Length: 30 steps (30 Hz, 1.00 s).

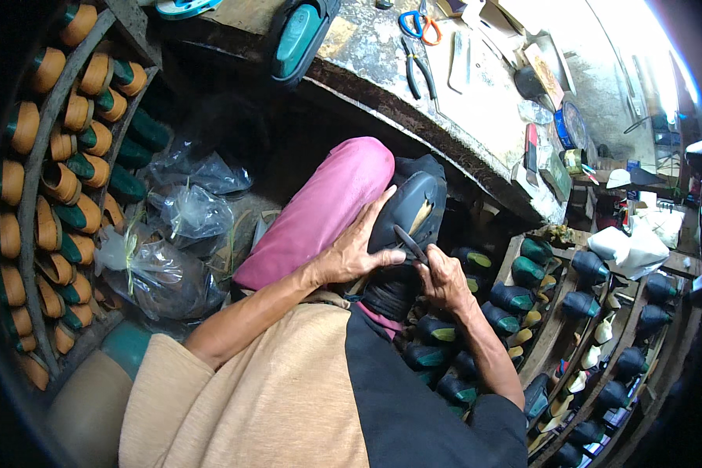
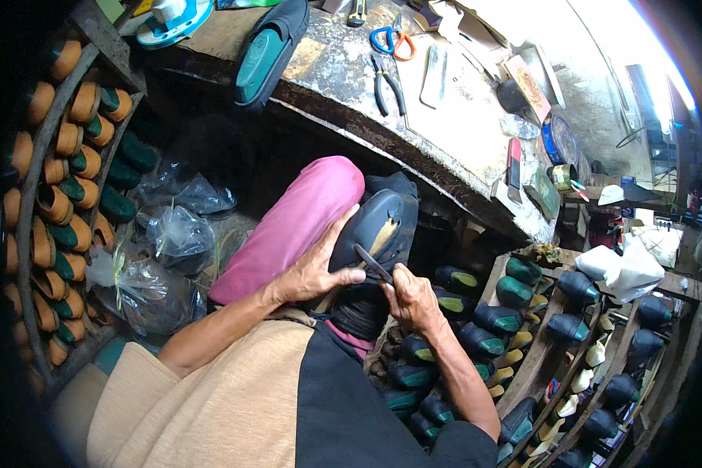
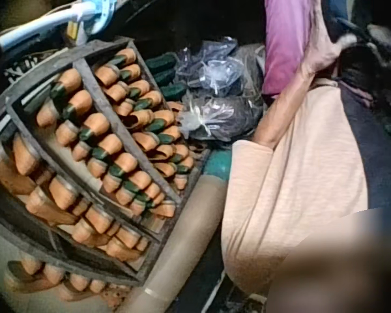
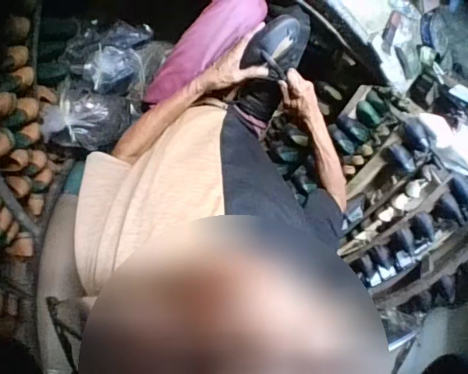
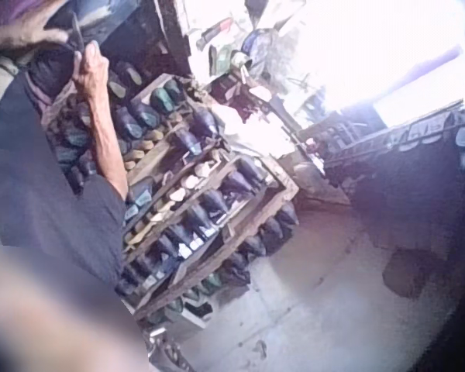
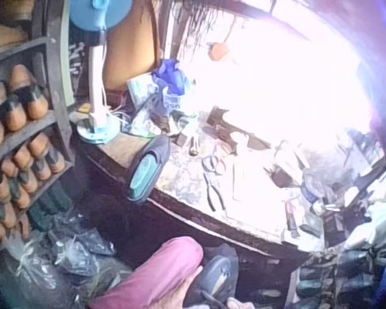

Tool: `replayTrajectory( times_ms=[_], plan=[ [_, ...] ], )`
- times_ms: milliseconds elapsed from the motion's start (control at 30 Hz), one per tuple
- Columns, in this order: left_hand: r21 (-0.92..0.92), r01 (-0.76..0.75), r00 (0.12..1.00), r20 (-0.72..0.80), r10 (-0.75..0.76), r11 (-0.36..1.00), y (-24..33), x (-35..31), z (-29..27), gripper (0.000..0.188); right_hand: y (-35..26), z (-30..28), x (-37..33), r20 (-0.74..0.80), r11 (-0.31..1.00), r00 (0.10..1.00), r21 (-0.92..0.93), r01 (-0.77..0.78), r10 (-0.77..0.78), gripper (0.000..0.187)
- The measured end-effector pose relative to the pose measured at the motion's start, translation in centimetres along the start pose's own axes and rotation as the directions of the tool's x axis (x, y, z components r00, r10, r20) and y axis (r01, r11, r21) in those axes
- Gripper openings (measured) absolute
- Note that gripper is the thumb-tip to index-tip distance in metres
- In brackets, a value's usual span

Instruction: The person sits on the floor and uses a hammer and a curved metal tool to repeatedly tap and pry along the sole edge of a black slipper. The person rotates the slipper to access different sections and continues the tapping and prying motions throughout the clip.

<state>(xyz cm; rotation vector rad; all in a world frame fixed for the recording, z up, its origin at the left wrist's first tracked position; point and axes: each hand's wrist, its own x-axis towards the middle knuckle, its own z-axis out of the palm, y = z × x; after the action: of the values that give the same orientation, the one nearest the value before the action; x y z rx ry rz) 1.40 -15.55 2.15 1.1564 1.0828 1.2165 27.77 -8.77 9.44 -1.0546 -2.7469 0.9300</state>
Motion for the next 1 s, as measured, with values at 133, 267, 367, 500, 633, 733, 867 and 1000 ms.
replayTrajectory(
  times_ms=[133,267,367,500,633,733,867,1000],
  plan=[
    [-0.095,0.103,0.991,-0.076,-0.111,0.99,0.4,1.0,1.1,0.08,1.1,1.2,-0.4,-0.051,1.0,0.998,0.006,0.029,-0.028,0.025],
    [-0.05,0.07,0.99,-0.121,-0.076,0.996,0.1,1.1,1.6,0.07,-1.1,-0.4,-2.0,0.026,0.996,0.997,-0.053,-0.071,0.072,0.018],
    [-0.023,0.036,0.988,-0.147,-0.039,0.999,-0.6,1.1,1.4,0.069,-4.7,-3.4,-3.3,0.038,0.978,0.988,-0.156,-0.142,0.149,0.021],
    [0.071,-0.043,0.995,-0.085,0.049,0.997,-1.5,1.0,1.6,0.08,-8.3,-4.9,-1.1,-0.03,0.994,0.996,-0.067,-0.085,0.083,0.079],
    [0.129,-0.053,0.996,-0.059,0.061,0.99,-2.0,1.1,1.7,0.085,-7.4,-3.8,3.4,0.087,0.984,0.99,-0.152,-0.096,0.11,0.077],
    [0.064,0.017,0.999,-0.035,-0.014,0.998,-2.4,1.8,0.8,0.086,-4.2,-4.6,6.3,0.16,0.965,0.977,-0.245,-0.098,0.14,0.075],
    [-0.081,0.086,0.996,0.037,-0.083,0.993,-2.5,2.3,-0.4,0.086,3.5,-8.8,12.2,-0.529,0.966,0.818,0.013,-0.259,0.227,0.028],
    [-0.107,0.143,0.988,0.081,-0.135,0.984,-2.2,2.4,-0.5,0.088,14.2,-14.1,20.0,-0.602,0.82,0.594,0.198,-0.536,0.534,0.024]
  ],
)
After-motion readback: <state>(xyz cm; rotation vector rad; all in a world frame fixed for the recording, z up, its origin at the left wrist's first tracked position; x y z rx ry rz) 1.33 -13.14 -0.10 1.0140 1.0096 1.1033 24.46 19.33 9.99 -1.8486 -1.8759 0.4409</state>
